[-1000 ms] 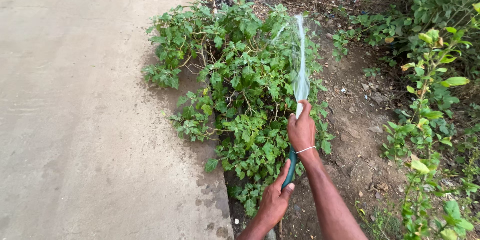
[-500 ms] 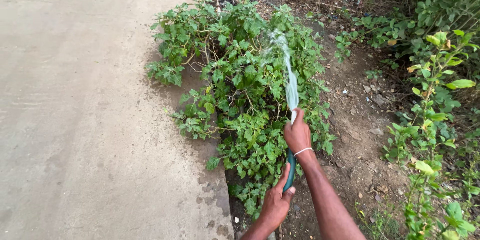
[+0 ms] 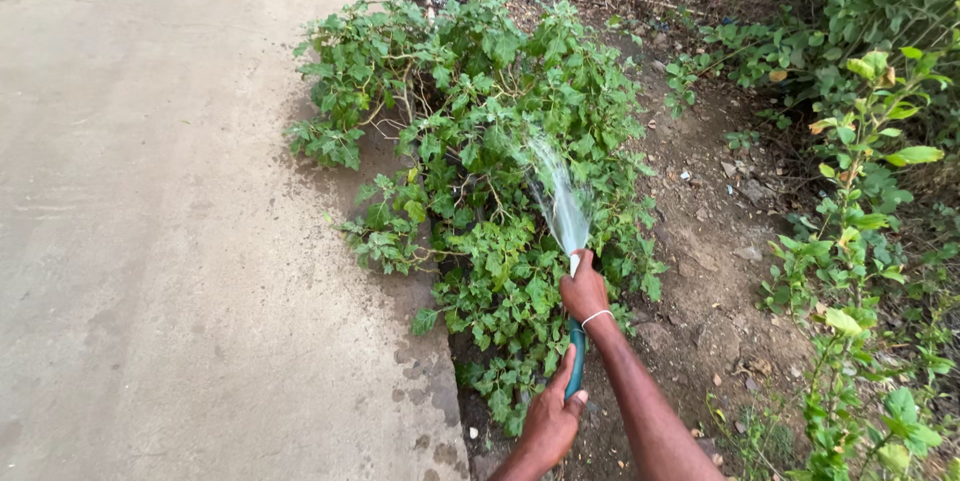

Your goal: The person waters various plants and bushes by hand using a hose, moving between different locations along a path to direct the water stream toward the roots and leaves.

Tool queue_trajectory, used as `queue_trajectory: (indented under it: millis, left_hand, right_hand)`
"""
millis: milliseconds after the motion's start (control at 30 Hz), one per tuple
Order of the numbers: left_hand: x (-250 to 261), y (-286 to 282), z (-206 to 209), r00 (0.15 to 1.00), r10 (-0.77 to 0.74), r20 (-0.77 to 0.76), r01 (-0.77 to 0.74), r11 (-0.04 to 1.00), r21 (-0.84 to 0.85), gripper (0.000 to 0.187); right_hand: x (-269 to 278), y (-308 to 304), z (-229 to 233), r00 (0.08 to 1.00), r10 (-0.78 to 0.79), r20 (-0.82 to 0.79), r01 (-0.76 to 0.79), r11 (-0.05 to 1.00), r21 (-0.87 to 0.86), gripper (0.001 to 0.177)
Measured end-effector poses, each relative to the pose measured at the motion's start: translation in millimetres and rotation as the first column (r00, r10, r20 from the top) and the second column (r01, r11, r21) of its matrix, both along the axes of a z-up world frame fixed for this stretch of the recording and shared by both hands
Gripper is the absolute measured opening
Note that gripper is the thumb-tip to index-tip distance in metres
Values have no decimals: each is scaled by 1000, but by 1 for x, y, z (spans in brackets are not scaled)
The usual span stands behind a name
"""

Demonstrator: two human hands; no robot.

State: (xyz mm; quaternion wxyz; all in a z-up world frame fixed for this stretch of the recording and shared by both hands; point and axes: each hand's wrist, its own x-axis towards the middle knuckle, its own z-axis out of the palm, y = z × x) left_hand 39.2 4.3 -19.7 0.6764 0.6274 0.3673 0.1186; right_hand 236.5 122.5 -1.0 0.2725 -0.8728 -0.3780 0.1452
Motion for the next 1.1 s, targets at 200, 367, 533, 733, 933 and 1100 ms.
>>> queue_trajectory:
  millis: [200,367,533,733,933,1100]
  left_hand:
    - [-8,1,29,1000,1,-15,-1,1000,14,78]
    - [-10,-1,34,1000,27,-9,-27,997,71,79]
    - [-12,0,39,994,-1,-112,-1,1000,-18,78]
    - [-8,-5,21,997,47,55,-52,995,84,79]
    - [-6,0,37,1000,18,8,-18,997,69,77]
    - [-6,1,40,992,33,119,-49,990,134,75]
  right_hand:
    - [-15,0,29,999,19,47,-19,1000,9,58]
    - [-14,1,22,995,46,94,-47,999,9,57]
    - [2,6,-17,989,95,114,-100,995,32,56]
    - [5,6,-16,992,50,115,-46,998,-39,55]
    - [-4,-1,32,976,5,220,-28,995,101,51]
    - [-17,-8,75,983,-29,179,-4,984,180,46]
